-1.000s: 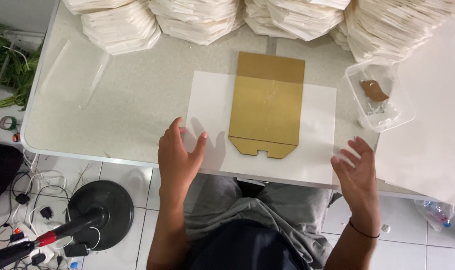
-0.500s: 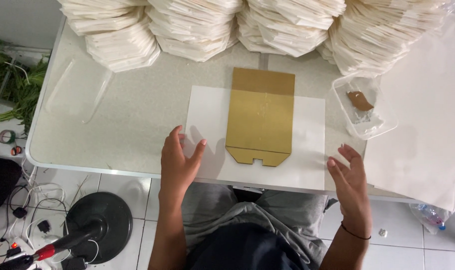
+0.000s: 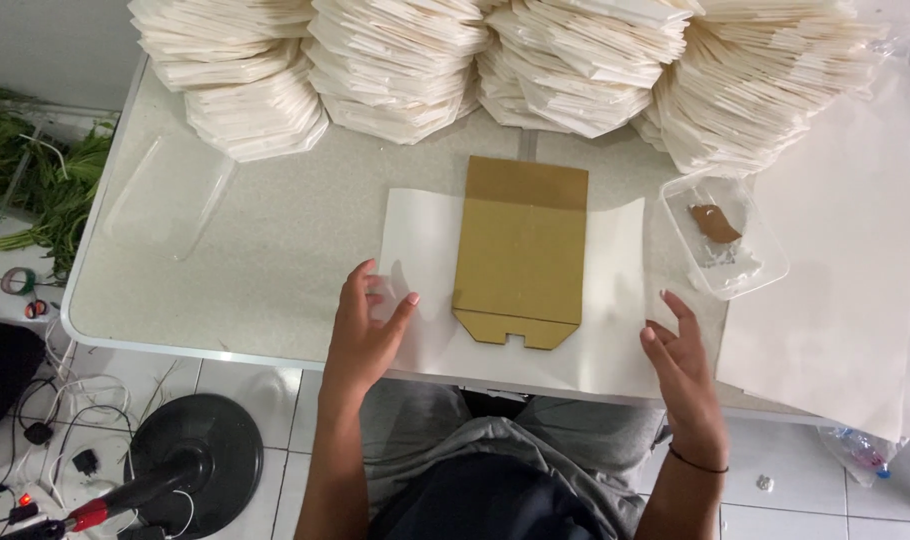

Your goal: The person folds a white sheet of paper using a cardboard template as a guide. They align the paper, fold the sides inward, and press the creases to form a packet.

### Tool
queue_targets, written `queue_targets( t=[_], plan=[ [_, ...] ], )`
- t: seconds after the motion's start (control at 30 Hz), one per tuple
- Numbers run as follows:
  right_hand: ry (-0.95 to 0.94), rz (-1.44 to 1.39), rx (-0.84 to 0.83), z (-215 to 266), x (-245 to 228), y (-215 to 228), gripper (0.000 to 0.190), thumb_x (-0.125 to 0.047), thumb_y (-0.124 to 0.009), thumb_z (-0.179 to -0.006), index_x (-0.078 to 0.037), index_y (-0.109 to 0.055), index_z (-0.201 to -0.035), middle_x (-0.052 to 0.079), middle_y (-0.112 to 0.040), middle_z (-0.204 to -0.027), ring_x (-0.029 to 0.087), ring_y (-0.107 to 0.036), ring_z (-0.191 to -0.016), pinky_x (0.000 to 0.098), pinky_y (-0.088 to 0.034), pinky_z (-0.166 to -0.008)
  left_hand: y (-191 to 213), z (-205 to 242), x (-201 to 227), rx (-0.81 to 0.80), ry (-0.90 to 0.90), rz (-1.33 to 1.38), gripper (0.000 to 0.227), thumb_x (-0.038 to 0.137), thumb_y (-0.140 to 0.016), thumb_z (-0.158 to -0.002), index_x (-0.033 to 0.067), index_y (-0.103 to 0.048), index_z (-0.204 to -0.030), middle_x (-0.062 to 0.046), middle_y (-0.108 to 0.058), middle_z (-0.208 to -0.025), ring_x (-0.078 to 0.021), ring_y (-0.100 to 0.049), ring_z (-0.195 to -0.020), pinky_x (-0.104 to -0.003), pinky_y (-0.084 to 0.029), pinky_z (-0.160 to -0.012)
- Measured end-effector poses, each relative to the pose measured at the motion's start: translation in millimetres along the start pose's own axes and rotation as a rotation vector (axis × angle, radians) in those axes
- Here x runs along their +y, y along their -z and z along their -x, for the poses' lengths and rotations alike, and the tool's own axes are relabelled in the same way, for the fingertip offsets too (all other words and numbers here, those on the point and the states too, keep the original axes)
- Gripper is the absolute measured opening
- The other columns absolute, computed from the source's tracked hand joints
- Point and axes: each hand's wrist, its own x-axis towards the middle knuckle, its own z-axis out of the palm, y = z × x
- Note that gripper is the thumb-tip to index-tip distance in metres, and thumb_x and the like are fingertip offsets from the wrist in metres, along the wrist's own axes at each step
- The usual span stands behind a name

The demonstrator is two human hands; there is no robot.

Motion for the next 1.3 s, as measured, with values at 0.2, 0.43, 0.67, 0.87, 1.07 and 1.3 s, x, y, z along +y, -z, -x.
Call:
queue_targets(
  t=[0.2,0.43,0.67,0.87,1.07,1.3],
  plan=[
    [0.393,-0.066,-0.219,-34.5,48.1,-7.2,0.062,-0.026,-0.043,-0.102,0.001,-0.029,-0.155,0.033,-0.053,-0.142,0.047,-0.05,-0.137,0.0613,-0.034,-0.113,-5.9,-8.3,-15.4,-0.015,-0.037,-0.107,0.09,0.061,-0.061,-0.088,-0.0002,-0.037,-0.15,-0.031,-0.05,-0.14,-0.0461,-0.054,-0.13,-0.055,-0.054,-0.096],
    [0.632,0.259,-0.313,-71.8,41.4,-39.7,0.064,-0.041,-0.028,-0.107,-0.007,-0.021,-0.161,0.022,-0.026,-0.166,0.041,-0.023,-0.153,0.0582,-0.011,-0.124,-18.8,0.9,4.5,0.042,-0.109,-0.262,0.089,0.057,-0.064,-0.088,-0.0019,-0.038,-0.15,-0.032,-0.049,-0.139,-0.045,-0.054,-0.128,-0.054,-0.055,-0.093],
    [0.545,0.199,-0.362,-60.5,31.8,-59.3,0.074,-0.051,-0.013,-0.105,-0.005,0.002,-0.161,0.019,-0.005,-0.172,0.04,-0.004,-0.157,0.0561,-0.001,-0.125,-23.4,-13.5,-6.1,-0.06,0.016,0.145,0.095,0.048,-0.066,-0.09,0.0001,-0.019,-0.158,-0.029,-0.048,-0.143,-0.0421,-0.052,-0.128,-0.054,-0.049,-0.099],
    [0.521,0.229,-0.333,-61.6,36.3,-59.2,0.072,-0.049,-0.015,-0.106,-0.005,-0.002,-0.161,0.018,-0.009,-0.171,0.036,-0.008,-0.157,0.0529,-0.002,-0.126,-29.7,-38.6,-27.0,-0.318,-0.202,0.438,0.074,0.046,-0.056,-0.098,0.001,-0.035,-0.153,-0.019,-0.067,-0.12,-0.0258,-0.062,-0.112,-0.042,-0.044,-0.101],
    [0.538,0.254,-0.308,-66.7,50.7,-53.7,0.069,-0.048,-0.018,-0.108,-0.007,-0.007,-0.163,0.015,-0.009,-0.172,0.037,-0.006,-0.158,0.0546,-0.002,-0.126,-37.8,-57.4,-11.9,-0.166,-0.588,-0.252,0.047,0.013,-0.048,-0.104,0.0006,-0.045,-0.149,-0.023,-0.051,-0.142,-0.0389,-0.045,-0.135,-0.052,-0.03,-0.113],
    [0.563,0.333,-0.298,-65.9,52.3,-56.0,0.069,-0.051,-0.015,-0.107,-0.014,-0.009,-0.165,0.01,-0.008,-0.173,0.033,-0.003,-0.159,0.0531,-0.002,-0.126,-62.6,-58.1,15.7,-0.311,-0.556,-0.705,0.055,0.03,-0.038,-0.108,0.0139,-0.032,-0.16,-0.019,-0.025,-0.167,-0.0349,-0.022,-0.155,-0.055,-0.014,-0.124]
  ],
)
